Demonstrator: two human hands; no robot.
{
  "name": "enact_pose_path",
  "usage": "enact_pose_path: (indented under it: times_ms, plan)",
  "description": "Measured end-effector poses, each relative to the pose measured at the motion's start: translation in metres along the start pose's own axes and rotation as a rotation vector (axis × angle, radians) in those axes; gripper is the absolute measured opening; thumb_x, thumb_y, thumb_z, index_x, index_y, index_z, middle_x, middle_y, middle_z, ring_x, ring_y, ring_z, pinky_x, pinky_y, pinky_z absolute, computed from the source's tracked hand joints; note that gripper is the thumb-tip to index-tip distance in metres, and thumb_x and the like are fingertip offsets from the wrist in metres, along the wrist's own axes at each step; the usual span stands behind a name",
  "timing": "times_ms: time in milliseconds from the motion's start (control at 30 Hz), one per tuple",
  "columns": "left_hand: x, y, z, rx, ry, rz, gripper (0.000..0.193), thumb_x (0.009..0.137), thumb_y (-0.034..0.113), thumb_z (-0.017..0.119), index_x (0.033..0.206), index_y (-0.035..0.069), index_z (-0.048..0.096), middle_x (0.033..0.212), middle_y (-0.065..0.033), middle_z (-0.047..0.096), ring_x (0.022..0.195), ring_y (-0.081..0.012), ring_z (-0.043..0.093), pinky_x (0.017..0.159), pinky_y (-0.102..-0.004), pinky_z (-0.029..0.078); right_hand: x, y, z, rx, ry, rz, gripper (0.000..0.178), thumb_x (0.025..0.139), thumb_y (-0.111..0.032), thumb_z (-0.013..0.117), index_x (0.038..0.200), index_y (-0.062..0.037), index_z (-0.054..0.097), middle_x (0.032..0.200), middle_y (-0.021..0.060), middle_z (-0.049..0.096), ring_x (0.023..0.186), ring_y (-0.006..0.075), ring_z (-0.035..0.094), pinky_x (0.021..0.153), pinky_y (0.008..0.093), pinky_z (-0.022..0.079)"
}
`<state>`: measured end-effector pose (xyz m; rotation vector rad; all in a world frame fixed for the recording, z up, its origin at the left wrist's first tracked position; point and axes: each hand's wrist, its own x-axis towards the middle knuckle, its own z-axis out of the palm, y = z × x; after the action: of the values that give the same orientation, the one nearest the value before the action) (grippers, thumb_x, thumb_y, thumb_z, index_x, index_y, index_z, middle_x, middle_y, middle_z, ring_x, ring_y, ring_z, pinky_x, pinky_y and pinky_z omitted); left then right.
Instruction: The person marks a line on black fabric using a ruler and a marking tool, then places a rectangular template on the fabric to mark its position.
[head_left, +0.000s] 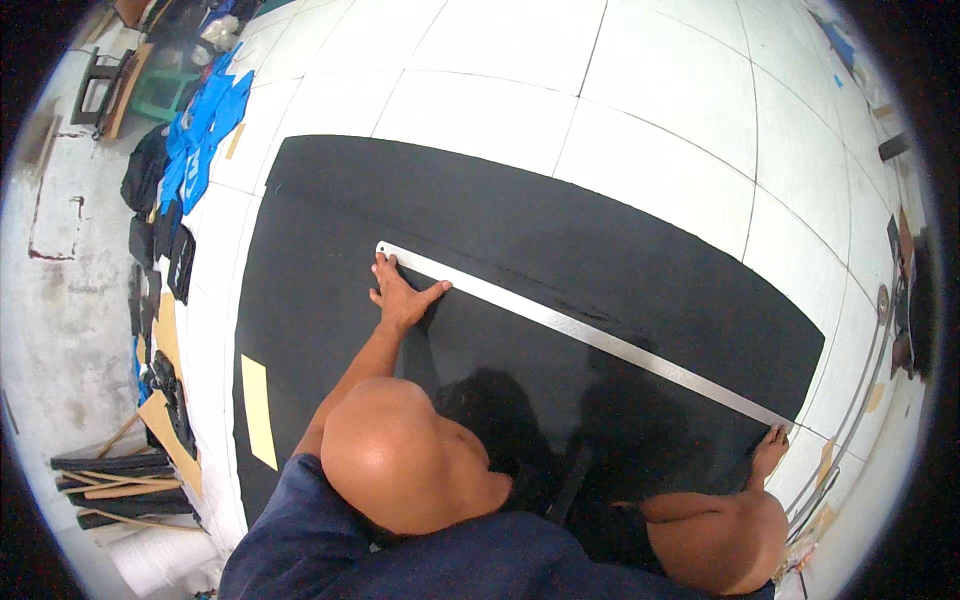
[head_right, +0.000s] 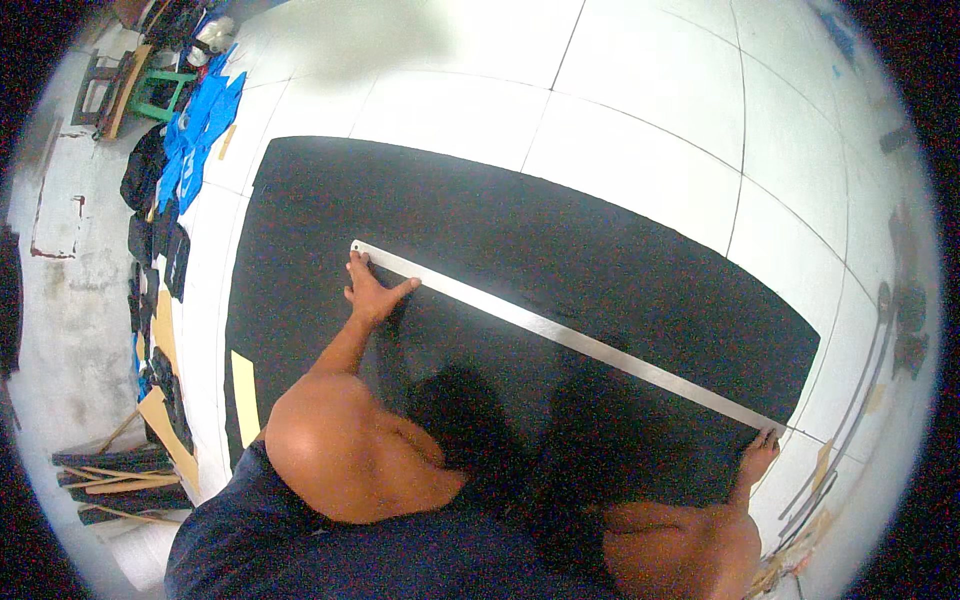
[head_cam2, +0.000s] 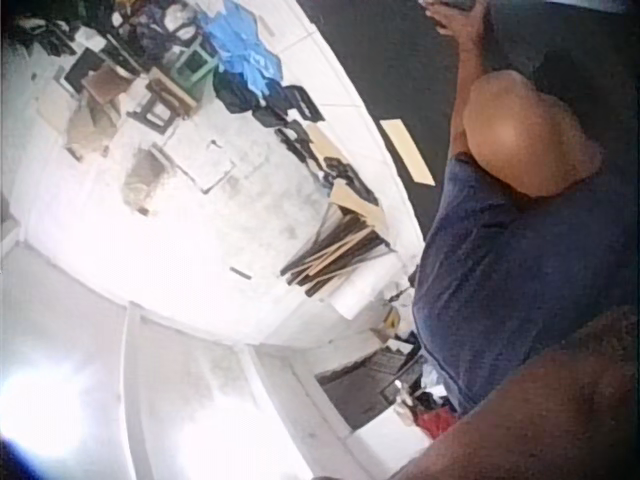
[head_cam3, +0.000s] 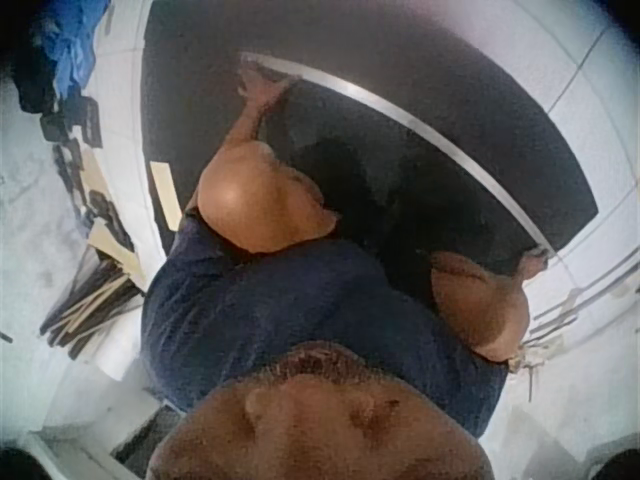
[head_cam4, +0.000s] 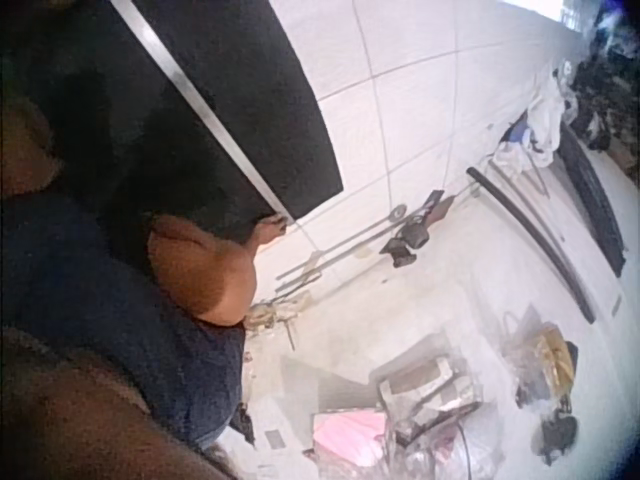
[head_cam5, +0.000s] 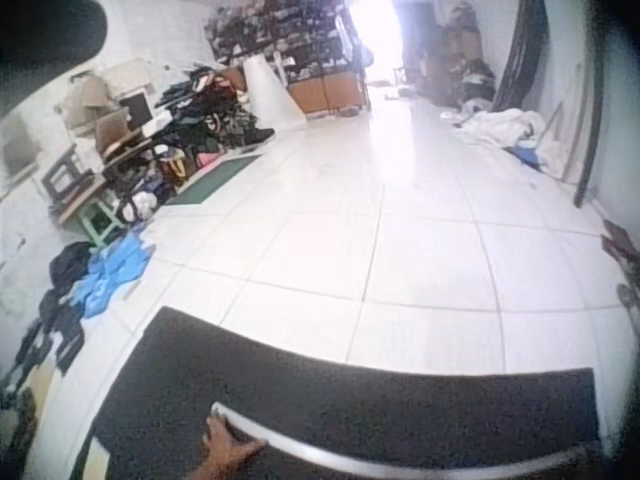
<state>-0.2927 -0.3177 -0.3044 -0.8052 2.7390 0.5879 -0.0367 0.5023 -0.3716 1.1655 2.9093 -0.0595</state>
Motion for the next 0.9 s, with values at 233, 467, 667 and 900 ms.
enact_pose_path:
  times_ms: [233, 467, 667, 900]
  plan:
    - [-0.001, 0.003, 0.004, -0.035, 0.005, 0.016, 0.132, 0.059, 0.063, 0.087, 0.152, -0.005, 0.024, 0.165, -0.0194, 0.007, 0.153, -0.0382, 0.007, 0.115, -0.0681, 0.012, 0.002, 0.000, -0.007, 0.041, 0.018, 0.018, 0.057, 0.105, -0.043, 0.044, 0.139, 0.0013, 0.054, 0.132, 0.0328, 0.050, 0.123, 0.0461, 0.051, 0.105, 0.0483, 0.043]
    - [0.004, -0.007, -0.013, 0.064, 0.001, 0.000, 0.134, 0.058, 0.066, 0.086, 0.150, -0.008, 0.025, 0.164, -0.0204, 0.010, 0.151, -0.0389, 0.014, 0.114, -0.0695, 0.017, -0.010, -0.011, 0.005, 0.047, -0.007, 0.007, 0.059, 0.105, -0.044, 0.045, 0.141, 0.0010, 0.052, 0.134, 0.0290, 0.049, 0.121, 0.0419, 0.054, 0.104, 0.0439, 0.043]
    - [0.023, 0.042, -0.022, 0.353, -0.112, 0.063, 0.110, 0.056, 0.071, 0.085, 0.130, -0.004, 0.053, 0.126, -0.0199, 0.059, 0.122, -0.0341, 0.057, 0.104, -0.0565, 0.043, 0.001, 0.029, -0.014, 0.200, 0.039, 0.053, 0.050, 0.093, -0.035, 0.064, 0.121, 0.0071, 0.062, 0.123, 0.0282, 0.056, 0.108, 0.0383, 0.058, 0.098, 0.0480, 0.045]
    - [0.100, -0.071, -0.025, 0.084, -0.281, 0.219, 0.093, 0.062, 0.042, 0.095, 0.124, -0.012, 0.052, 0.126, -0.0269, 0.058, 0.120, -0.0354, 0.057, 0.100, -0.0450, 0.047, 0.054, -0.055, -0.060, 0.717, 0.335, 0.453, 0.063, 0.106, -0.044, 0.032, 0.107, 0.0042, 0.072, 0.104, 0.0220, 0.069, 0.100, 0.0346, 0.061, 0.096, 0.0439, 0.045]
